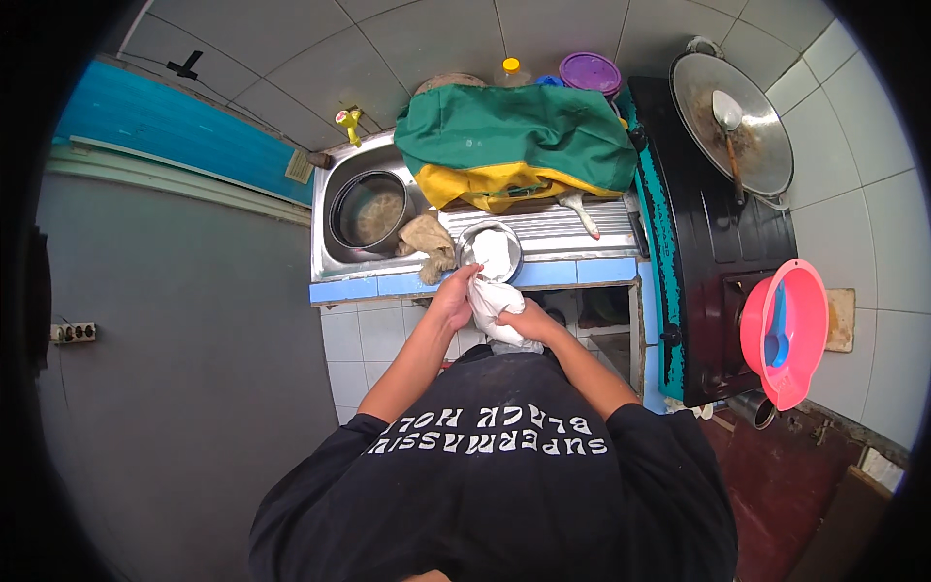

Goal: The person prepares white paint in a container by hand and then uses a brush to apply it to a wall surface near a door frame.

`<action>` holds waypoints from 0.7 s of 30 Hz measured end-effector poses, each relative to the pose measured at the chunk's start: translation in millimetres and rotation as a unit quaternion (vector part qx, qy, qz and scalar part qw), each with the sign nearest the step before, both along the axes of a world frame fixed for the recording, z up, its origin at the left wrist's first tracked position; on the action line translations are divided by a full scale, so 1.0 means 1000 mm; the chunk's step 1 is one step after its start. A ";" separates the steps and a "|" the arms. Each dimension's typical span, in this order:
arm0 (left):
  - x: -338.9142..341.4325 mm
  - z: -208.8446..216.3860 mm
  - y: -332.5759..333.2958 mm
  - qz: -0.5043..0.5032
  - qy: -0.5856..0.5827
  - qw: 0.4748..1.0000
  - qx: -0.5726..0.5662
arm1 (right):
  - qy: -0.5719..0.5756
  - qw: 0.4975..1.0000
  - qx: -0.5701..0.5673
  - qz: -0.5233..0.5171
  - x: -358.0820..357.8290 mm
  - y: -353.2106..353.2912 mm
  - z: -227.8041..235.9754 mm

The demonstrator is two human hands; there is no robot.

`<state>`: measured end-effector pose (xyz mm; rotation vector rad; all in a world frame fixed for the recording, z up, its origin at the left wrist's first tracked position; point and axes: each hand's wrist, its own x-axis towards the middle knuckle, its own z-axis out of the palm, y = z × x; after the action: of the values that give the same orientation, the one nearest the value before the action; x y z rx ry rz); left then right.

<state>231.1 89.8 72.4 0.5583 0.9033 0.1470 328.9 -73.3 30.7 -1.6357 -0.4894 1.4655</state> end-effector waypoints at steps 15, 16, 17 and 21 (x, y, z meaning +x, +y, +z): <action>-0.001 -0.013 0.000 0.006 -0.002 1.000 0.008 | 0.001 1.000 -0.012 0.019 0.003 0.001 0.009; -0.001 -0.013 0.000 0.009 0.005 1.000 0.010 | 0.001 1.000 -0.007 0.019 0.003 0.001 0.009; -0.001 -0.013 0.000 0.012 0.013 1.000 0.012 | 0.001 1.000 -0.007 0.018 0.003 0.001 0.009; 0.003 -0.001 -0.005 0.027 0.033 0.999 0.022 | -0.002 1.000 0.003 0.020 0.004 0.001 0.006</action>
<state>234.6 85.0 71.2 0.5824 0.9809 0.1992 332.4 -72.2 37.1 -1.6329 -0.5316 1.4878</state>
